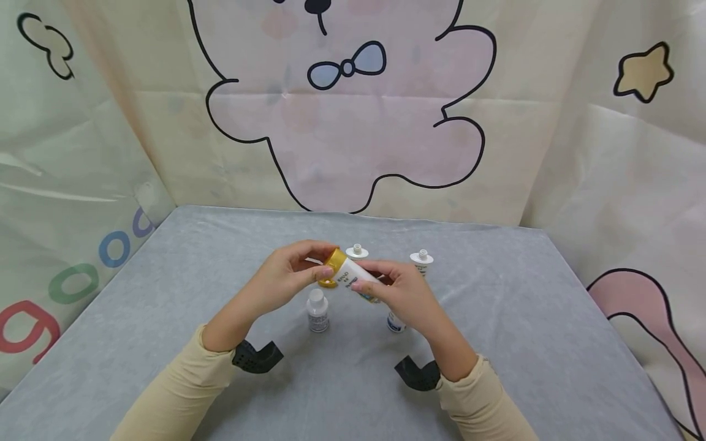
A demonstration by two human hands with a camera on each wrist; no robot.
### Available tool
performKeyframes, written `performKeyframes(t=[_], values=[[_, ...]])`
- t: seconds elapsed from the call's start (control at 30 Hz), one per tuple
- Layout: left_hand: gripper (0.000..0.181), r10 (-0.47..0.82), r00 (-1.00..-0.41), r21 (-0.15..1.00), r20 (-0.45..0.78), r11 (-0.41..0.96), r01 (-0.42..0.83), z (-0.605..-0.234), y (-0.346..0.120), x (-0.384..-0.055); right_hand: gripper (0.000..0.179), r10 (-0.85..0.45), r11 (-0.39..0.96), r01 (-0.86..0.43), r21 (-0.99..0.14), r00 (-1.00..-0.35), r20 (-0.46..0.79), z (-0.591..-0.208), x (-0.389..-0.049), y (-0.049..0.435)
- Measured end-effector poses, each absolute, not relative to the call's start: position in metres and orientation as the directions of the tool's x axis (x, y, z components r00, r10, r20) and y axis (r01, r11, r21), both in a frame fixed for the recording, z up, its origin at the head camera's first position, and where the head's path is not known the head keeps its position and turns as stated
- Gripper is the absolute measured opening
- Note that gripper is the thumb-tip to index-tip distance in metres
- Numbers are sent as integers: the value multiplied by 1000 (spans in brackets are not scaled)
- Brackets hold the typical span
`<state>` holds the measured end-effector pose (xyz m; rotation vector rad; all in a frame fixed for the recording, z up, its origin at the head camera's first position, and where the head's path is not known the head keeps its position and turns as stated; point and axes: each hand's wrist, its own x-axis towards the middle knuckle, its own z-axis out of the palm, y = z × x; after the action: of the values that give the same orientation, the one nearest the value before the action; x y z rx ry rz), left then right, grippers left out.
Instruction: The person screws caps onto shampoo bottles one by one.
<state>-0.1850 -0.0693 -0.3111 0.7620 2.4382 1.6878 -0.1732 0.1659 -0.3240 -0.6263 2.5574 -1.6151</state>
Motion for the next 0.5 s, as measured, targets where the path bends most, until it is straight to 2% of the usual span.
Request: performKeyframes(t=[0.27, 0.5], values=[[32, 424, -864, 856, 270, 305, 417, -313, -67, -184, 37, -391, 360, -330, -873, -903, 180, -326, -173, 165], [34, 433, -862, 878, 262, 264, 400, -314, -69, -184, 37, -382, 361, -325, -874, -906, 179, -323, -171, 165]])
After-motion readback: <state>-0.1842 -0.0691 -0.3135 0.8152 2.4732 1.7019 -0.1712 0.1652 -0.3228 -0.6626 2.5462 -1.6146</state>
